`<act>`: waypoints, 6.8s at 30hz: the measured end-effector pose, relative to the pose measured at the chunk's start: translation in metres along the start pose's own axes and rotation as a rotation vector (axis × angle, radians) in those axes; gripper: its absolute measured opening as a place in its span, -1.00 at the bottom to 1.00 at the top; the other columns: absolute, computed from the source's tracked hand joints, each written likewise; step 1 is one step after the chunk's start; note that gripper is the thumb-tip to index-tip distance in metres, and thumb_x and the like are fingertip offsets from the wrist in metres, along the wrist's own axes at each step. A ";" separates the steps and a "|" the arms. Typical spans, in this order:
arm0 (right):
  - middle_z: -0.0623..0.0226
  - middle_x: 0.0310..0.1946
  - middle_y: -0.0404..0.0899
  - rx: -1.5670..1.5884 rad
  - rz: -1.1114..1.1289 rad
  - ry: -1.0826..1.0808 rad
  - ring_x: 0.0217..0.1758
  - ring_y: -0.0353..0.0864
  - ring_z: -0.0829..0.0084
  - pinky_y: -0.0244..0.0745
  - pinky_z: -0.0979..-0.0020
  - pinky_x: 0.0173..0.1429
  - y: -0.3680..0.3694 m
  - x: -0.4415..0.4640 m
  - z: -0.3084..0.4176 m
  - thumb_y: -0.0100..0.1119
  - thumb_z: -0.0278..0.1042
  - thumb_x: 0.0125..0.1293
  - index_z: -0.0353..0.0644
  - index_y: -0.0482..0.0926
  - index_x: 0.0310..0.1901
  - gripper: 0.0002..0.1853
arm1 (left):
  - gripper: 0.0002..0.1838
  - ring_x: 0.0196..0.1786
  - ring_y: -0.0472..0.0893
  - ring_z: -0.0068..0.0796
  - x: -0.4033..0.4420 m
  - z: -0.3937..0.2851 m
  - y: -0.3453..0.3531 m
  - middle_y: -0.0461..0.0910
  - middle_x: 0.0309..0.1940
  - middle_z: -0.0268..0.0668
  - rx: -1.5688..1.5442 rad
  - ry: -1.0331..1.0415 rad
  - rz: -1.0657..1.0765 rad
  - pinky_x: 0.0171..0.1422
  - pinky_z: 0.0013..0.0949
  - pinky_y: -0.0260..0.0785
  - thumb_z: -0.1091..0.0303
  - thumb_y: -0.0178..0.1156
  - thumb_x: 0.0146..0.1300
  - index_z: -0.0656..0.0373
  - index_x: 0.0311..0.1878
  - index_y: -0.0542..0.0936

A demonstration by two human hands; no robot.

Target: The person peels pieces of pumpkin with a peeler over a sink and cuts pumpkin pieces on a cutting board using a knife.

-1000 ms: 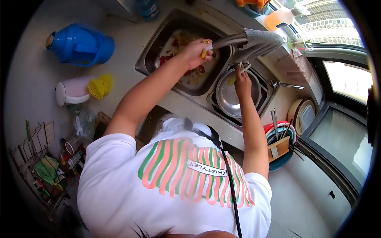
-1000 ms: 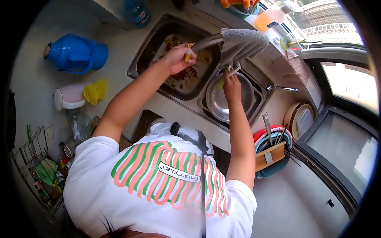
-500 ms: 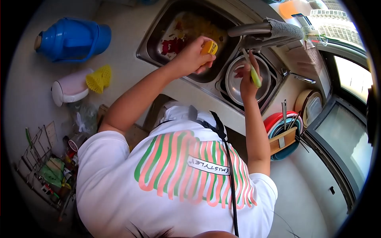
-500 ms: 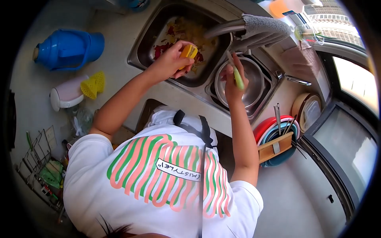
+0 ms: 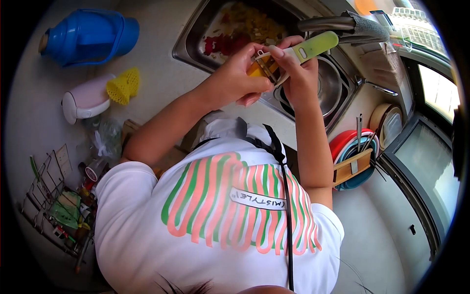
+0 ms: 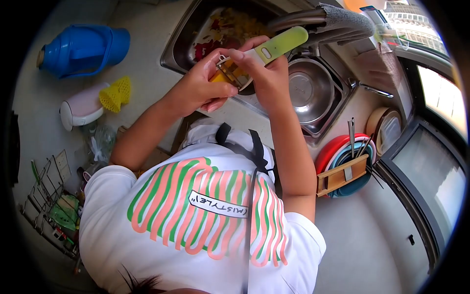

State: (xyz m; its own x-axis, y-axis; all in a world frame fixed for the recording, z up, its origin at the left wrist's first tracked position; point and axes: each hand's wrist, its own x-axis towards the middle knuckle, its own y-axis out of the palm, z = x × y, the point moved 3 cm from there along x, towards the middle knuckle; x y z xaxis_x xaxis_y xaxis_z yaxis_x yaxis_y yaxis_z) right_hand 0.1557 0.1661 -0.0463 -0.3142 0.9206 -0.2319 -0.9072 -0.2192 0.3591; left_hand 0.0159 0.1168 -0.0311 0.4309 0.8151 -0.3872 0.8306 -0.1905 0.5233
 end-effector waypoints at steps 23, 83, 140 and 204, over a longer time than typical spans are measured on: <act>0.38 -0.44 0.51 0.045 0.185 0.073 -0.41 0.53 0.57 0.46 0.55 -0.27 0.051 0.007 -0.001 0.24 -0.38 0.18 -0.26 0.46 -0.23 -0.80 | -0.63 -0.79 0.22 -0.70 -0.044 -0.013 -0.011 0.28 -0.72 -0.42 -0.213 -0.050 -0.020 -0.72 -0.59 0.03 0.53 0.07 0.09 0.22 0.01 0.34; 0.31 -0.44 0.55 0.263 0.282 0.012 -0.31 0.63 0.51 0.54 0.50 -0.19 0.057 0.023 0.020 0.17 -0.45 0.17 -0.29 0.53 -0.30 -0.89 | -0.42 -0.58 0.26 -0.78 -0.040 -0.027 -0.017 0.37 -0.37 -0.43 -0.017 0.048 0.104 -0.54 -0.62 0.12 0.46 0.12 0.30 0.07 0.31 0.10; 0.47 -0.84 0.13 0.702 -0.026 0.290 -0.89 0.06 0.57 0.00 0.57 -0.84 0.084 0.036 -0.023 0.01 -0.16 0.30 -0.10 0.41 -0.45 -0.76 | -0.70 -0.67 0.17 -0.79 -0.037 -0.020 -0.040 0.40 -0.34 -0.39 -0.068 0.168 0.065 -0.61 -0.64 0.03 0.45 0.02 0.31 0.10 0.06 0.22; 0.18 0.04 0.60 0.676 0.062 0.770 0.28 0.42 0.14 0.26 0.18 0.39 -0.129 -0.073 -0.225 0.05 -0.33 0.32 -0.27 0.50 0.13 -0.62 | -0.68 0.00 0.55 -0.03 -0.347 0.304 -0.009 0.57 -0.06 -0.06 0.834 0.016 -1.752 0.10 -0.21 0.40 0.37 0.18 0.28 0.25 0.06 0.49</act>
State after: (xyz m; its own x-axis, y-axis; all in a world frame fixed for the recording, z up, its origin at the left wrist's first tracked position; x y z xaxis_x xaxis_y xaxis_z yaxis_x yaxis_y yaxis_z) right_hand 0.2322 0.0544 -0.2795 -0.6659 0.4041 -0.6271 -0.6105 0.1879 0.7694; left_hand -0.0341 -0.3306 -0.1319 -0.9315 0.3635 0.0113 0.2028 0.5450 -0.8135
